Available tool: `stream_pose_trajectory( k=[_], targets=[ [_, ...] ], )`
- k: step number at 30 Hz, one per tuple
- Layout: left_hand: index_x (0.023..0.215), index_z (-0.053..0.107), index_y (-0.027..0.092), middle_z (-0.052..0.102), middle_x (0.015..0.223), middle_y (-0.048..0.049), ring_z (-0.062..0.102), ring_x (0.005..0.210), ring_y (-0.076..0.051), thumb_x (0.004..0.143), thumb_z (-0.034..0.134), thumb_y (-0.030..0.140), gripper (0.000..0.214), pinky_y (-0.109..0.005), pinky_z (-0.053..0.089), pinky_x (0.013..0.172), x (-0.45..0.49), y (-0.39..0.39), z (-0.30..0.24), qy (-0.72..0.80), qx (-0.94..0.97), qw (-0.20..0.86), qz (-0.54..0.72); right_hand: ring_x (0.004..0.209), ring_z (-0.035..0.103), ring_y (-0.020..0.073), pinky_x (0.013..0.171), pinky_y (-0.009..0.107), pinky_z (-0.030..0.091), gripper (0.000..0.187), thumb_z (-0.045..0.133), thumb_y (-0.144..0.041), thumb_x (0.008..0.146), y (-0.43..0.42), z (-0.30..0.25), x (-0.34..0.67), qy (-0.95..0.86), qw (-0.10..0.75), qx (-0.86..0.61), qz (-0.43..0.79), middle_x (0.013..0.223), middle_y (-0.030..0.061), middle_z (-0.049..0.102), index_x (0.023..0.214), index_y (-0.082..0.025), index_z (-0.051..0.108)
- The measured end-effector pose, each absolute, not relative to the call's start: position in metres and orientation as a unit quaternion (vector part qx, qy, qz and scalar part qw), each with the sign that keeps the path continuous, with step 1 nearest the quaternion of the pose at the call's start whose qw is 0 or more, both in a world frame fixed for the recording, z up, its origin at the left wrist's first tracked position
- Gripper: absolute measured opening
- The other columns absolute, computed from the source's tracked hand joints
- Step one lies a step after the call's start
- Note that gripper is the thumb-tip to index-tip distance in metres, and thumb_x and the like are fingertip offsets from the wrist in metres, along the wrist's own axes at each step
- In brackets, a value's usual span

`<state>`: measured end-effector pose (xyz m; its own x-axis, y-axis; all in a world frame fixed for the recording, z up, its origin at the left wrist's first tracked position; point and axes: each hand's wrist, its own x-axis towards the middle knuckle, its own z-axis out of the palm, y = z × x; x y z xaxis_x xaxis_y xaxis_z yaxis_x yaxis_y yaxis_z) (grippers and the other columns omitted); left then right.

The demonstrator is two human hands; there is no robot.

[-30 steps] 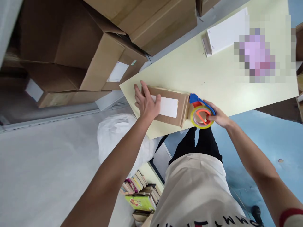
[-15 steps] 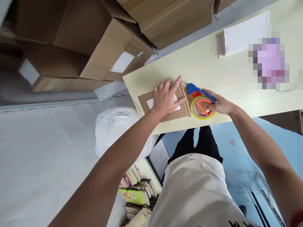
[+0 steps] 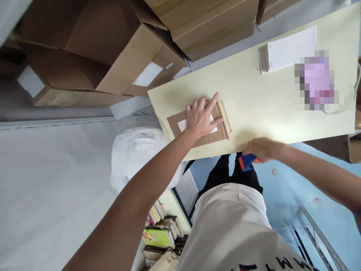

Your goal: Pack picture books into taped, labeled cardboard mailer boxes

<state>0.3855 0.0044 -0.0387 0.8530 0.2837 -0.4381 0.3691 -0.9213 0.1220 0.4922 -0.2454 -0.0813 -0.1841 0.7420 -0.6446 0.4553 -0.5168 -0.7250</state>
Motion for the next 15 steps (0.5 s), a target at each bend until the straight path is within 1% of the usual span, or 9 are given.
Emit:
stream_pose_trajectory(
  k=[2,5,7,9,11,12,14,15],
  targets=[
    [0.157,0.018,0.025,0.043,0.147,-0.0162,0.043,0.125,-0.039,0.087,0.044,0.07,0.088,-0.048,0.033,0.099,0.385,0.004,-0.04,0.175,0.957,0.114,-0.202,0.081,0.068,0.0283,0.07,0.038,0.051,0.056,0.075,-0.029,0.067,-0.248,-0.071,0.489,-0.487,0.119,-0.645,0.576,0.095,0.0078,0.07,0.123,-0.035,0.068],
    [0.157,0.019,0.022,0.03,0.157,-0.0181,0.035,0.135,-0.042,0.088,0.037,0.072,0.088,-0.051,0.03,0.105,0.382,0.01,-0.049,0.161,0.96,0.161,-0.163,0.075,0.067,0.0244,0.069,0.037,0.051,0.058,0.068,-0.039,0.078,-0.258,-0.041,0.501,-0.472,0.145,-0.723,0.484,0.095,0.0086,0.067,0.135,-0.033,0.059],
    [0.157,0.016,0.019,0.021,0.162,-0.0194,0.027,0.142,-0.042,0.088,0.031,0.075,0.09,-0.053,0.027,0.109,0.376,0.017,-0.057,0.14,0.961,0.219,-0.096,0.071,0.066,0.0225,0.067,0.035,0.051,0.062,0.066,-0.043,0.081,-0.264,-0.015,0.514,-0.462,0.158,-0.756,0.436,0.093,0.0084,0.066,0.14,-0.03,0.054],
    [0.157,0.013,0.017,0.017,0.163,-0.0191,0.019,0.148,-0.038,0.088,0.028,0.077,0.093,-0.051,0.024,0.114,0.367,0.022,-0.061,0.111,0.95,0.29,-0.003,0.071,0.065,0.0222,0.065,0.035,0.052,0.068,0.066,-0.048,0.081,-0.269,0.01,0.52,-0.443,0.183,-0.776,0.41,0.095,0.0087,0.066,0.143,-0.026,0.049],
    [0.157,0.011,0.018,0.018,0.163,-0.0181,0.016,0.15,-0.034,0.088,0.028,0.077,0.092,-0.048,0.021,0.118,0.355,0.022,-0.057,0.104,0.932,0.338,0.075,0.077,0.066,0.0233,0.067,0.036,0.055,0.072,0.065,-0.049,0.081,-0.273,0.028,0.517,-0.414,0.23,-0.789,0.391,0.104,0.0097,0.066,0.146,-0.025,0.044],
    [0.156,0.012,0.018,0.02,0.162,-0.0184,0.018,0.15,-0.033,0.089,0.03,0.076,0.091,-0.048,0.022,0.119,0.349,0.019,-0.052,0.108,0.924,0.352,0.101,0.082,0.067,0.0244,0.069,0.038,0.056,0.073,0.065,-0.048,0.082,-0.275,0.035,0.512,-0.4,0.256,-0.794,0.379,0.11,0.0104,0.066,0.147,-0.025,0.042],
    [0.154,0.018,0.017,0.029,0.158,-0.0196,0.026,0.148,-0.032,0.09,0.035,0.072,0.087,-0.049,0.026,0.118,0.334,0.008,-0.038,0.118,0.911,0.372,0.133,0.096,0.066,0.0278,0.078,0.042,0.057,0.075,0.065,-0.042,0.081,-0.277,0.042,0.498,-0.38,0.3,-0.798,0.358,0.124,0.012,0.063,0.149,-0.025,0.038],
    [0.152,0.023,0.017,0.034,0.156,-0.0198,0.031,0.145,-0.032,0.09,0.039,0.07,0.083,-0.05,0.029,0.117,0.327,0.001,-0.029,0.121,0.907,0.379,0.14,0.102,0.065,0.0296,0.083,0.044,0.056,0.076,0.064,-0.037,0.08,-0.277,0.044,0.49,-0.372,0.318,-0.799,0.35,0.129,0.0127,0.06,0.15,-0.025,0.036]
  ],
)
